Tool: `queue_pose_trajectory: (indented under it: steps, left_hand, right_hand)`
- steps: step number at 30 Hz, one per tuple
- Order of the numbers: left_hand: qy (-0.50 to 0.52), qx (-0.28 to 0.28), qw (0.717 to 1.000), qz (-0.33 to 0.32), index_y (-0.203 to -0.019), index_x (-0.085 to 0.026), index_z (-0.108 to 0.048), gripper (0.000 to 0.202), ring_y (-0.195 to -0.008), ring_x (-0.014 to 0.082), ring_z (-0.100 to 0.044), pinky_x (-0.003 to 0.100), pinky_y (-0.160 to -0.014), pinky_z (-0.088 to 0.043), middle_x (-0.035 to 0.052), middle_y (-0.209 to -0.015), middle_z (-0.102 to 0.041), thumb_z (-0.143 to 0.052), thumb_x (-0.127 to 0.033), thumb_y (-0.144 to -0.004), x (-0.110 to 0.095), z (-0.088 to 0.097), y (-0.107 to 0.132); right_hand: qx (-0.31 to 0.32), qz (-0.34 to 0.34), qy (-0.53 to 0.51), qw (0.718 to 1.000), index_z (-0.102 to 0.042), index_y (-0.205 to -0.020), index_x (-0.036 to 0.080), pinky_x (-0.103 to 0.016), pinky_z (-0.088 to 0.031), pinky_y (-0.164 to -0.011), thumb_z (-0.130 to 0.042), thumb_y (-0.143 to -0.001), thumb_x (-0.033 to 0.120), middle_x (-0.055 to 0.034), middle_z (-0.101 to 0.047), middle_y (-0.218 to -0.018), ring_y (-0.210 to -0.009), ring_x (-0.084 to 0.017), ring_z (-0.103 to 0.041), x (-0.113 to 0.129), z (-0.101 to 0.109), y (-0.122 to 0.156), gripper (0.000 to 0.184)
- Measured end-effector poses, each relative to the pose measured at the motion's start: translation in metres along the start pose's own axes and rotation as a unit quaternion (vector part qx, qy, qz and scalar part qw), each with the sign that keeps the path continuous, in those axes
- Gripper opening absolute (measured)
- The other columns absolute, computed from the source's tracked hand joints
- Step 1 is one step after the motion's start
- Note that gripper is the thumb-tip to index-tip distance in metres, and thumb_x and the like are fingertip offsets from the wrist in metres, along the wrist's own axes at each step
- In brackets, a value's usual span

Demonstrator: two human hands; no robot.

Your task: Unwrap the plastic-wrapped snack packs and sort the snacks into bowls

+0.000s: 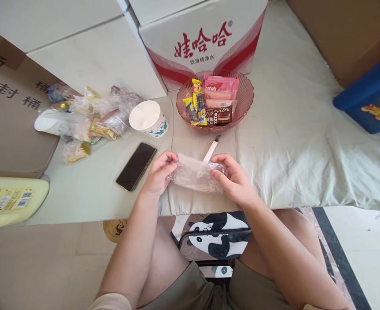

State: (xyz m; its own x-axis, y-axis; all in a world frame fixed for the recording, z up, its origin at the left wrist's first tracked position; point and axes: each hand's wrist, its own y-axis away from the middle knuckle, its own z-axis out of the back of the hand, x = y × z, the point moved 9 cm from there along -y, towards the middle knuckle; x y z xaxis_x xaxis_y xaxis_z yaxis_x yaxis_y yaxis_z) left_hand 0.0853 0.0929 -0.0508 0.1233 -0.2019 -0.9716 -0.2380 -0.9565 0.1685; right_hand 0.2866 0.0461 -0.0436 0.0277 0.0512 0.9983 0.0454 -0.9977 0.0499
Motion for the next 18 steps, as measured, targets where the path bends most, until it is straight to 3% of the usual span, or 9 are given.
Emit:
queue_pose_trajectory:
  steps: [3,7,10,14,16,18]
  left_hand:
    - [-0.028,0.063,0.997,-0.02,-0.105,-0.022,-0.069,0.044,-0.101,0.0186,-0.06,0.027,-0.088,-0.047,0.0062,-0.11,-0.064,-0.082,-0.047,-0.071,-0.001,-0.01,0.002]
    - [-0.16,0.122,0.978,-0.057,-0.118,-0.024,-0.071,0.062,-0.136,0.0334,-0.044,0.041,-0.112,-0.039,0.012,-0.145,-0.047,-0.085,-0.049,-0.063,-0.008,-0.028,0.009]
    - [-0.259,0.116,0.956,-0.068,-0.112,-0.023,-0.075,0.055,-0.13,0.0341,-0.048,0.044,-0.113,-0.039,0.012,-0.134,-0.051,-0.087,-0.04,-0.06,-0.011,-0.037,0.012]
    - [-0.277,0.109,0.952,-0.066,-0.104,-0.021,-0.076,0.027,-0.098,0.0238,-0.062,0.037,-0.093,-0.049,0.0075,-0.1,-0.062,-0.067,-0.029,-0.08,-0.009,-0.04,0.012]
    - [-0.238,0.111,0.963,-0.063,-0.107,-0.021,-0.075,0.028,-0.096,0.023,-0.064,0.035,-0.089,-0.049,0.0077,-0.101,-0.067,-0.063,-0.027,-0.083,-0.007,-0.039,0.012]
    - [-0.186,0.104,0.975,-0.061,-0.114,-0.021,-0.072,0.034,-0.099,0.0232,-0.065,0.034,-0.091,-0.048,0.0078,-0.105,-0.071,-0.066,-0.028,-0.081,-0.005,-0.037,0.013]
  right_hand:
    - [0.016,0.017,0.007,1.0,-0.059,-0.106,0.025,-0.028,-0.05,-0.064,-0.067,-0.087,0.036,-0.003,-0.066,-0.093,-0.077,-0.016,-0.062,0.001,-0.003,0.001,0.023]
    - [0.063,0.029,0.033,0.997,-0.057,-0.09,0.024,-0.032,-0.053,-0.077,-0.062,-0.092,0.036,-0.0057,-0.071,-0.098,-0.091,-0.019,-0.067,0.0,-0.012,0.002,0.013]
    - [0.079,0.041,0.068,0.994,-0.056,-0.086,0.023,-0.037,-0.053,-0.086,-0.058,-0.094,0.034,-0.0071,-0.073,-0.105,-0.097,-0.021,-0.068,0.001,-0.015,0.001,0.014]
    - [0.062,0.129,0.138,0.98,-0.063,-0.093,0.025,-0.042,-0.05,-0.099,-0.063,-0.089,0.027,-0.0094,-0.067,-0.118,-0.115,-0.025,-0.063,0.013,-0.015,0.001,0.005]
    - [0.036,0.15,0.161,0.975,-0.063,-0.106,0.026,-0.041,-0.051,-0.097,-0.066,-0.084,0.024,-0.0109,-0.061,-0.129,-0.121,-0.026,-0.06,0.015,-0.014,0.0,0.022]
    - [0.042,0.131,0.184,0.973,-0.058,-0.117,0.027,-0.038,-0.054,-0.087,-0.066,-0.081,0.02,-0.01,-0.063,-0.125,-0.111,-0.025,-0.064,0.01,-0.018,0.0,0.037]
